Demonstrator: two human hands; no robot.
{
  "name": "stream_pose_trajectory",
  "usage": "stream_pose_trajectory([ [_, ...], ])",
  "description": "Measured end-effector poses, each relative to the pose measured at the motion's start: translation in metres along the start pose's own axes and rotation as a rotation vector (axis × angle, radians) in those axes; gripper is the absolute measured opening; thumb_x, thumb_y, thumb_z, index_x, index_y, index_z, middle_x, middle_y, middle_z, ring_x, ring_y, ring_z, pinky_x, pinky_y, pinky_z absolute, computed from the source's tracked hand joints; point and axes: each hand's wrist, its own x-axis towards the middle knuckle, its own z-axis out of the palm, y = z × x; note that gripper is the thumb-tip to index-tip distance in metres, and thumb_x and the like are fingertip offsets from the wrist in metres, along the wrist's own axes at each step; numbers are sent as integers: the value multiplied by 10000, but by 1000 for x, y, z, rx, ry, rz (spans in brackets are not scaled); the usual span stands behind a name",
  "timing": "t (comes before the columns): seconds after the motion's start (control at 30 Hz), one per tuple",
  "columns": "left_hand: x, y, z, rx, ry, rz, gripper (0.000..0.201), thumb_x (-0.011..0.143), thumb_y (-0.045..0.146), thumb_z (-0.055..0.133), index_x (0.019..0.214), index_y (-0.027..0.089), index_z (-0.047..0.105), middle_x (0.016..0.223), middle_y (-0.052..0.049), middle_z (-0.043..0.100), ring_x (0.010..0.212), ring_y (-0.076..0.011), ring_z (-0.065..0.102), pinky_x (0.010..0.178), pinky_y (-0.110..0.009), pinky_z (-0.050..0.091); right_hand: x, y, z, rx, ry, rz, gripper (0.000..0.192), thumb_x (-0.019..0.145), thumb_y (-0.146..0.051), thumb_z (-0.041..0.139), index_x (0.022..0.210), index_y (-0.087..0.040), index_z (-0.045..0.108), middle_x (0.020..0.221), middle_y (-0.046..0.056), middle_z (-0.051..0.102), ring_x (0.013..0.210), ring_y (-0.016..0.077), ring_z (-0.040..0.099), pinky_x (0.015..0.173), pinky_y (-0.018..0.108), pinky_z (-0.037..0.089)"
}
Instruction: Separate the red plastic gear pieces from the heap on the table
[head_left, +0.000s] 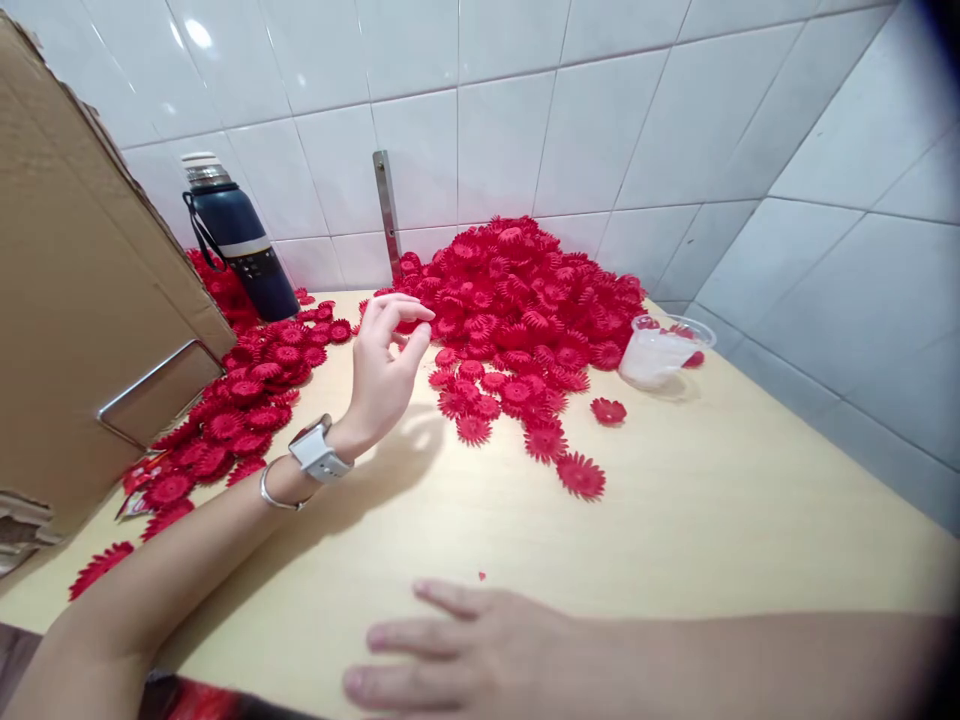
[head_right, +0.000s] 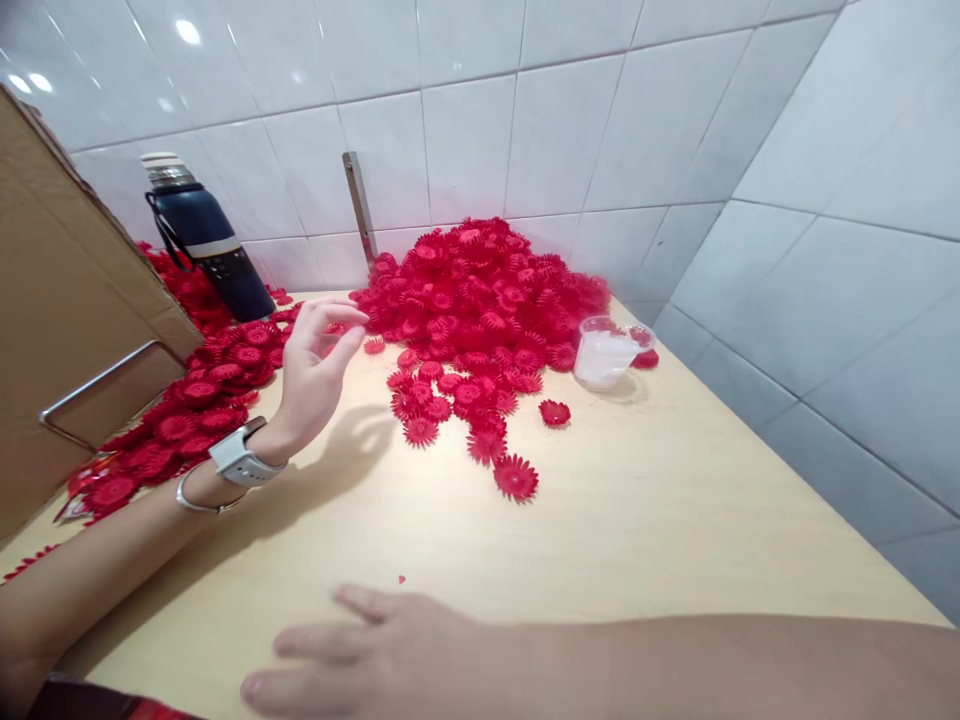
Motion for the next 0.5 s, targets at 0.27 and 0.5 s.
stream_pose_trajectory([
  [0.27, 1, -6, -1, 17, -3, 9, 112, 791, 133, 468, 810, 180, 567, 936, -33, 520, 924, -150, 513, 729, -239, 445, -12, 65, -79, -274, -107, 308, 508, 896, -368, 315, 1360, -173, 243, 1425, 77, 202, 1318, 234, 87, 1059, 480, 66],
  [0.5, 5, -13, -3, 57, 1, -25, 118, 794, 152, 457, 825, 185, 566, 948, -33, 530, 937, -157, 511, 747, -256, 439, -8, 89, -142, -495, 97, 316, 382, 860, -314, 430, 1229, -226, 479, 1390, 9, 321, 1309, 244, 153, 1062, 455, -18],
])
